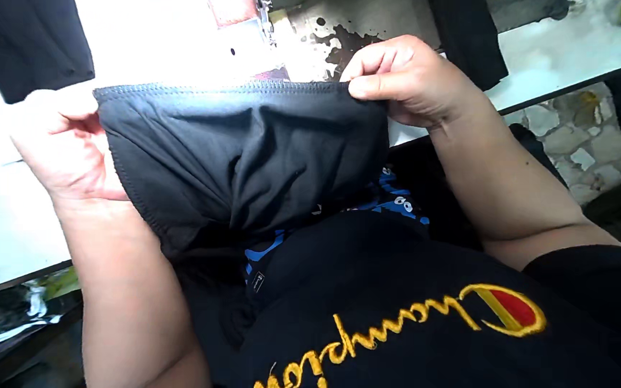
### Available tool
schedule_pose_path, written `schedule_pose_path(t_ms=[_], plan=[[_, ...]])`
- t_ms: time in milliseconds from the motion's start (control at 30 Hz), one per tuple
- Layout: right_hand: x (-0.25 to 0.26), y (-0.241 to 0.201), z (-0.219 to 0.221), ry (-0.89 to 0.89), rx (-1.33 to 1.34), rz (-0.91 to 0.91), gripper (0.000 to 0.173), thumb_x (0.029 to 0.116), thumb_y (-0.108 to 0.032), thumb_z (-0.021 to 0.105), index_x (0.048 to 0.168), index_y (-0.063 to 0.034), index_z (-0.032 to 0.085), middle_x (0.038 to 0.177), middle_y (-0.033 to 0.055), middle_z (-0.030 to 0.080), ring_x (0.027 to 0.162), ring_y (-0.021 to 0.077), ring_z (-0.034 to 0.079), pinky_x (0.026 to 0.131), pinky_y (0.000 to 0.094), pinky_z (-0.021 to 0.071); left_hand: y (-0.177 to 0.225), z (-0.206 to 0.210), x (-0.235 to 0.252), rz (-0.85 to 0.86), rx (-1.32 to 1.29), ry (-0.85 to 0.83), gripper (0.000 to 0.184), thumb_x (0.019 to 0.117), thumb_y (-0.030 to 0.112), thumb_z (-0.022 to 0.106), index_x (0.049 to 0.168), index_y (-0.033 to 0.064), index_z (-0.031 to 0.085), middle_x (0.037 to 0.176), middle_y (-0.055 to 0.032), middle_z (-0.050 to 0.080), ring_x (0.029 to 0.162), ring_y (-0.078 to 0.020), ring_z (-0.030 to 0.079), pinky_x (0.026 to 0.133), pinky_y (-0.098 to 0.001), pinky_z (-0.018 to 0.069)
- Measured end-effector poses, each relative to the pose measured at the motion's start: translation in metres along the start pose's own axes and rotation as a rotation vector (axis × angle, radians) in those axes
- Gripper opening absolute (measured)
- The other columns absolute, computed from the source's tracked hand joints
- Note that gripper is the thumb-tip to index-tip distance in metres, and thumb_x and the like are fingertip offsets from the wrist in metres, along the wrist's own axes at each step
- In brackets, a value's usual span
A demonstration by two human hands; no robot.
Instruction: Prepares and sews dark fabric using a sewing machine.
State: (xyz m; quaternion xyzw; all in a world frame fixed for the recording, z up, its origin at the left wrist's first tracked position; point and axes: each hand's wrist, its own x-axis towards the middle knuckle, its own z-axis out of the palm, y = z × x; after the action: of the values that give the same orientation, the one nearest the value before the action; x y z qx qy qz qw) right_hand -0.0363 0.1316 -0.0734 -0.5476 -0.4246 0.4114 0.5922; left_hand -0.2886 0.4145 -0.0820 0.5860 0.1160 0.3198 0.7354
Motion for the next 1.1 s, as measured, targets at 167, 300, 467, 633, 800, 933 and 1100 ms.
schedule_pose_path(t_ms=[167, 300, 467, 633, 800, 933, 1100], plan=[[-0.001, -0.007, -0.008, -0.047, -0.018, -0.047, 0.025, 0.0994, -0.002, 0.047, 0.084, -0.0168, 0.060, 0.073, -0.0118, 0.063, 0.068, -0.0035, 0.061, 0.065, 0.0157, 0.0533, 0.017, 0.005, -0.016, -0.131, 0.145, -0.040, 0.033, 0.0936, 0.004, 0.043, 0.087, 0.0258, 0.067, 0.083, 0.0141, 0.071, 0.080, 0.0047, 0.065, 0.077, -0.0157, 0.0542], [-0.003, -0.006, -0.013, -0.043, -0.011, -0.091, 0.025, 0.1008, -0.003, 0.044, 0.088, -0.0174, 0.059, 0.076, -0.0120, 0.063, 0.070, -0.0033, 0.061, 0.067, 0.0161, 0.0536, 0.040, 0.015, -0.022, -0.307, 0.468, -0.168, 0.030, 0.0869, 0.006, 0.057, 0.075, 0.0328, 0.065, 0.069, 0.0187, 0.069, 0.062, 0.0097, 0.062, 0.057, -0.0097, 0.0518], [-0.004, -0.003, -0.014, -0.072, 0.009, -0.126, 0.024, 0.1008, -0.003, 0.045, 0.090, -0.0177, 0.061, 0.078, -0.0120, 0.065, 0.073, -0.0034, 0.063, 0.069, 0.0166, 0.0549, 0.045, 0.004, -0.019, -0.277, 0.354, -0.306, 0.031, 0.0904, 0.008, 0.053, 0.082, 0.0314, 0.071, 0.077, 0.0171, 0.072, 0.069, 0.0092, 0.065, 0.063, -0.0100, 0.0542], [-0.005, -0.003, -0.015, -0.083, -0.007, -0.111, 0.024, 0.1000, -0.004, 0.045, 0.090, -0.0179, 0.061, 0.076, -0.0132, 0.065, 0.071, -0.0041, 0.063, 0.067, 0.0162, 0.0542, 0.031, 0.010, -0.026, -0.196, 0.245, -0.142, 0.035, 0.0864, 0.004, 0.049, 0.076, 0.0308, 0.068, 0.074, 0.0162, 0.071, 0.069, 0.0083, 0.065, 0.065, -0.0111, 0.0539], [-0.005, -0.002, -0.013, -0.037, 0.011, -0.069, 0.023, 0.0976, -0.001, 0.047, 0.088, -0.0157, 0.062, 0.075, -0.0112, 0.065, 0.069, -0.0029, 0.063, 0.066, 0.0172, 0.0547, 0.016, 0.015, -0.025, -0.181, 0.082, -0.028, 0.033, 0.0914, 0.003, 0.046, 0.085, 0.0259, 0.069, 0.082, 0.0128, 0.073, 0.078, 0.0052, 0.067, 0.073, -0.0136, 0.0554], [0.000, -0.004, 0.010, 0.157, -0.107, -0.004, 0.017, 0.0951, -0.002, 0.055, 0.085, -0.0146, 0.058, 0.070, -0.0107, 0.060, 0.062, -0.0020, 0.058, 0.060, 0.0167, 0.0511, 0.018, 0.081, -0.033, -0.338, 0.200, 0.062, 0.034, 0.1020, 0.003, 0.045, 0.084, 0.0229, 0.066, 0.072, 0.0140, 0.069, 0.065, 0.0070, 0.063, 0.061, -0.0107, 0.0537], [0.009, -0.008, 0.045, 0.211, -0.242, -0.080, 0.020, 0.0927, -0.003, 0.062, 0.079, -0.0161, 0.055, 0.068, -0.0117, 0.053, 0.059, -0.0040, 0.050, 0.057, 0.0129, 0.0438, -0.014, 0.147, -0.039, -0.307, 0.258, -0.054, 0.016, 0.1006, 0.001, 0.052, 0.094, 0.0136, 0.059, 0.072, 0.0127, 0.065, 0.057, 0.0018, 0.064, 0.057, -0.0166, 0.0581]])
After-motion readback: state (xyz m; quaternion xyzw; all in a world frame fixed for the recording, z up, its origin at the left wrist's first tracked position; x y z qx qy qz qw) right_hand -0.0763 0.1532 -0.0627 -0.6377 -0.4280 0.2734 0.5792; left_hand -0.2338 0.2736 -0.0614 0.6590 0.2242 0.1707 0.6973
